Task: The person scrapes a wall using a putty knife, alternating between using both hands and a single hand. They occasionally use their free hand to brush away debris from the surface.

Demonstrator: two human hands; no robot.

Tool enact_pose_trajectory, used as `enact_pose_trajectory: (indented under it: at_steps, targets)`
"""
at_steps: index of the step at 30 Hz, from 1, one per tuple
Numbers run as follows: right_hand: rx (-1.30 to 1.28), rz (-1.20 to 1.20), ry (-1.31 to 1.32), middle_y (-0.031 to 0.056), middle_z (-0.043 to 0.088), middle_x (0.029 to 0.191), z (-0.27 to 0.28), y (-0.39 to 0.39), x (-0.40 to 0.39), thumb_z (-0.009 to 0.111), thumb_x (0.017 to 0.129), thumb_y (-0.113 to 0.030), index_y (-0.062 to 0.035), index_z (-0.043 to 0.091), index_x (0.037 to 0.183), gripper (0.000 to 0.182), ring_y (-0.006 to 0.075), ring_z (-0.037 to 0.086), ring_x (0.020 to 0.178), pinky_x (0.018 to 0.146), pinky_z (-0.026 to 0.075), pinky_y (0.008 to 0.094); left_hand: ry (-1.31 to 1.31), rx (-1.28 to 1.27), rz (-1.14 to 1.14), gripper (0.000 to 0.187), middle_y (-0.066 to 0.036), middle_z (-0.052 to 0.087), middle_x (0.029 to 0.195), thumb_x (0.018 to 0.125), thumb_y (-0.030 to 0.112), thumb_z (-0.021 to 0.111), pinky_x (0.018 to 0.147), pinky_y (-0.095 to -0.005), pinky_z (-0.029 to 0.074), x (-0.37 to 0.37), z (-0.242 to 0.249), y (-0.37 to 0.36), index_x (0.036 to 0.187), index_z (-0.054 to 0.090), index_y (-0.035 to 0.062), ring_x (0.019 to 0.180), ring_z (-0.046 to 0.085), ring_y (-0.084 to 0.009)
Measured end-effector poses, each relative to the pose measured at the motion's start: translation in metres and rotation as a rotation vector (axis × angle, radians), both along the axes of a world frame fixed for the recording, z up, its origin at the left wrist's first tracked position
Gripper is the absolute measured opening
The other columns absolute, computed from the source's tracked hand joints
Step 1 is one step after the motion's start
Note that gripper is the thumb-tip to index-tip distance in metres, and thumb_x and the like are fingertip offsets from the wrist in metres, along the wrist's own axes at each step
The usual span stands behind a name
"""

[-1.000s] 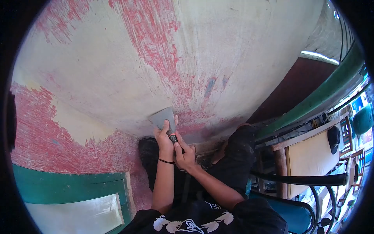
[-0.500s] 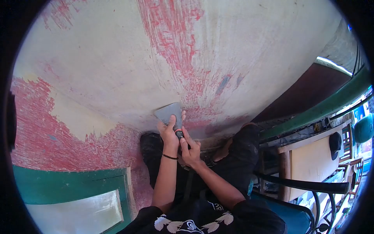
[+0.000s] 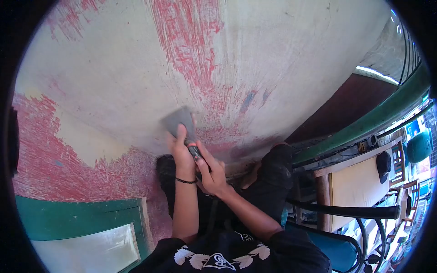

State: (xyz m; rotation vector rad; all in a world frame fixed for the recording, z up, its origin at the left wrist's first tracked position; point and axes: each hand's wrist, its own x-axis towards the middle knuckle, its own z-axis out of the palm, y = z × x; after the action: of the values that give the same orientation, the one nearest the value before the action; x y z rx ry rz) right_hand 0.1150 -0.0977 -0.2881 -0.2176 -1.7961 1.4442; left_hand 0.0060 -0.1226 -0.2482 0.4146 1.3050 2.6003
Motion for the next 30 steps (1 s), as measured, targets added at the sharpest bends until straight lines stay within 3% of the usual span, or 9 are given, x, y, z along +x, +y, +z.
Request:
enact_pose_trajectory:
  at_steps: [2,4,5,9,15,17,21,24,30]
  targets:
    - [-0.038,0.019,-0.070,0.0191,0.071,0.121,-0.048,-0.011,0.012,0.048,0.101,-0.008,0.0067,0.047,0.146,0.047,0.0135,0.064,0.081,0.077,0.053,0.0289,-0.088,-0.042,-0.027,0.044,-0.018,0.067,0.116,0.100,0.019,0.066,0.092,-0.0375,0.058,0.002,-0.056,-0.007,0.133,0.050,-0.0060,0.105,0.070,-0.0282]
    - [0.010,-0.012,-0.063,0.0169,0.073,0.108,-0.079,-0.011,0.016,0.049,0.101,-0.008,0.0061,0.049,0.146,0.047,0.0127,0.063,0.074,0.072,0.053,0.0283,-0.141,-0.064,-0.046,0.043,-0.018,0.068,0.116,0.098,0.016,0.066,0.093,-0.0381,0.058,0.013,-0.068,-0.013,0.132,0.051,-0.0069,0.104,0.070,-0.0291]
    - [0.037,-0.032,-0.057,0.0158,0.074,0.101,-0.078,-0.011,0.015,0.049,0.101,-0.008,0.0058,0.049,0.146,0.047,0.0123,0.063,0.071,0.070,0.053,0.0280,-0.163,-0.073,-0.059,0.043,-0.019,0.068,0.116,0.098,0.015,0.067,0.093,-0.0384,0.058,0.014,-0.070,-0.013,0.131,0.051,-0.0073,0.104,0.070,-0.0296]
    - [0.042,-0.069,-0.055,0.0298,0.070,0.111,-0.070,-0.019,0.012,0.051,0.098,-0.005,0.0095,0.056,0.136,0.041,0.0225,0.072,0.069,0.066,0.056,0.0327,-0.131,-0.074,-0.073,0.040,-0.021,0.069,0.114,0.097,0.013,0.067,0.092,-0.0390,0.058,0.007,-0.064,-0.015,0.127,0.054,-0.0095,0.101,0.071,-0.0305]
    - [0.229,-0.105,0.024,0.0352,0.064,0.124,-0.087,-0.017,0.000,0.053,0.097,-0.003,0.0147,0.063,0.114,0.027,0.0233,0.071,0.062,0.056,0.054,0.0308,-0.082,-0.109,-0.083,0.037,-0.023,0.070,0.110,0.096,0.014,0.068,0.088,-0.0386,0.059,0.000,-0.068,-0.020,0.122,0.057,-0.0106,0.097,0.072,-0.0306]
    - [0.301,-0.153,0.021,0.0335,0.066,0.120,-0.095,-0.016,-0.004,0.053,0.095,-0.003,0.0142,0.063,0.119,0.030,0.0213,0.070,0.061,0.055,0.054,0.0305,-0.087,-0.107,-0.071,0.036,-0.022,0.071,0.109,0.096,0.015,0.068,0.086,-0.0382,0.060,0.002,-0.068,-0.018,0.120,0.057,-0.0104,0.095,0.073,-0.0303]
    - [0.049,-0.068,-0.019,0.0287,0.072,0.107,-0.099,-0.012,-0.002,0.053,0.093,-0.003,0.0116,0.061,0.129,0.040,0.0178,0.068,0.059,0.056,0.053,0.0304,-0.133,-0.110,-0.048,0.033,-0.021,0.071,0.106,0.097,0.015,0.068,0.083,-0.0370,0.060,0.003,-0.068,-0.016,0.117,0.059,-0.0094,0.091,0.073,-0.0287]
    - [0.060,-0.086,-0.002,0.0243,0.074,0.097,-0.103,-0.009,-0.003,0.053,0.092,-0.004,0.0084,0.059,0.135,0.045,0.0163,0.066,0.058,0.058,0.053,0.0306,-0.136,-0.066,-0.023,0.031,-0.020,0.072,0.103,0.098,0.015,0.068,0.081,-0.0367,0.061,0.003,-0.072,-0.011,0.116,0.060,-0.0092,0.090,0.073,-0.0282]
    - [0.102,-0.122,0.040,0.0182,0.072,0.081,-0.099,0.004,-0.012,0.053,0.092,-0.004,0.0064,0.062,0.133,0.043,0.0151,0.064,0.057,0.058,0.051,0.0294,-0.176,-0.018,0.030,0.032,-0.018,0.070,0.104,0.098,0.018,0.068,0.075,-0.0393,0.062,0.001,-0.075,-0.003,0.116,0.058,-0.0068,0.087,0.073,-0.0290]
